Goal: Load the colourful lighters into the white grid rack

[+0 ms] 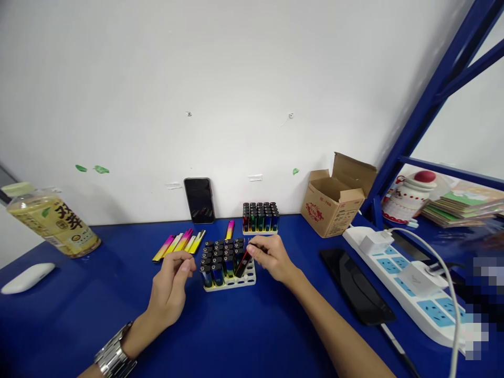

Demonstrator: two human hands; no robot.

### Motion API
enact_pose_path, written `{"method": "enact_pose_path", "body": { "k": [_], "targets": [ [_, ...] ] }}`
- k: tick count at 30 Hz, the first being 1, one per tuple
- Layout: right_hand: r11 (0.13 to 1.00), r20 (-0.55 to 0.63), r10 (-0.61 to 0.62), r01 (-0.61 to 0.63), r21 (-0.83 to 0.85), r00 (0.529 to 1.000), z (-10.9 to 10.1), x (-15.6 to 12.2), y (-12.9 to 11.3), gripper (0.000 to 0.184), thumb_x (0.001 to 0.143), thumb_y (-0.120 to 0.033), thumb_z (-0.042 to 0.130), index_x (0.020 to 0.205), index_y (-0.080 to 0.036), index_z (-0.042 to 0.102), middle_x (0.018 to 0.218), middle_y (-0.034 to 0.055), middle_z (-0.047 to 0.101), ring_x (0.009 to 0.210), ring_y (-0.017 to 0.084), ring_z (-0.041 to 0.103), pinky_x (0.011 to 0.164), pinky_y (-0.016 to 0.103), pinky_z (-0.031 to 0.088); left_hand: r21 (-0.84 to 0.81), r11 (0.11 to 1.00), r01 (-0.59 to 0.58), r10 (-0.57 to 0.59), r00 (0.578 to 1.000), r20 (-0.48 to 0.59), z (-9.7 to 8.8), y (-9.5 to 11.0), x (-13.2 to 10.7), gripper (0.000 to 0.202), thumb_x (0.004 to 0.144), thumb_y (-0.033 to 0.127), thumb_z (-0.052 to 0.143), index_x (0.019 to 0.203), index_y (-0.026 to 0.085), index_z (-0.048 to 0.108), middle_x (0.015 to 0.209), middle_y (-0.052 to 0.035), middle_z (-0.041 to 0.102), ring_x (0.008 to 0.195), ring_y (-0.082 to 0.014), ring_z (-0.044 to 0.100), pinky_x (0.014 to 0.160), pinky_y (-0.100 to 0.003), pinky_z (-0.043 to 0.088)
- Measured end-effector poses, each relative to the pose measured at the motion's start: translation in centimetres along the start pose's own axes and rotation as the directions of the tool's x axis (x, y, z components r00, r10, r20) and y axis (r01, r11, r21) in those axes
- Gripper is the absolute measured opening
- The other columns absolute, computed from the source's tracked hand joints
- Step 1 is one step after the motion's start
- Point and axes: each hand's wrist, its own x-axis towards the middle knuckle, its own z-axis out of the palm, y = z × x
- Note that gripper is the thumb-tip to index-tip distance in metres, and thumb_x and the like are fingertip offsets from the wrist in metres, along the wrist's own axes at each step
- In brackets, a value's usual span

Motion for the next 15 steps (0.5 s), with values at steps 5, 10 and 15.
{"method": "enact_pose_path", "body": {
  "k": [5,10,15],
  "targets": [
    [0.906,0.151,-0.224,0.263,-0.331,0.963,0.1,0.1,-0.8,0.042,0.095,-0.037,0.037,0.06,-0.018,0.051,0.051,-0.0001,0.045,0.047,0.011,0.036,0.05,0.026,0.025,0.085,0.993,0.087,-0.09,0.996,0.027,0.0,0.3,0.5,0.022,0.089,0.04,0.037,0.082,0.023,0.049,0.067,0.0009,0.055,0.06,-0.0173,0.053,0.06,-0.03,0.042],
    [0.84,0.229,-0.155,0.25,-0.481,0.961,0.3,0.2,-1.6,0.046,0.093,-0.041,0.045,0.053,-0.018,0.047,0.046,-0.0007,0.042,0.042,0.01,0.03,0.049,0.028,0.016,0.034,0.982,0.184,-0.184,0.983,-0.003,-0.1,-0.1,1.9,0.023,0.087,0.042,0.04,0.082,0.022,0.05,0.072,0.0003,0.057,0.068,-0.0184,0.055,0.065,-0.031,0.042],
    [0.878,0.198,-0.006,0.1,-0.468,0.98,0.7,0.3,-0.5,0.059,0.079,-0.061,0.058,0.042,-0.018,0.04,0.039,-0.0043,0.033,0.04,0.007,0.025,0.047,0.026,0.016,-0.357,0.879,0.317,-0.327,0.944,0.034,-0.3,-0.8,7.2,0.025,0.076,0.044,0.052,0.08,0.02,0.049,0.076,0.0004,0.059,0.06,-0.0135,0.057,0.055,-0.026,0.043]
  ]
}}
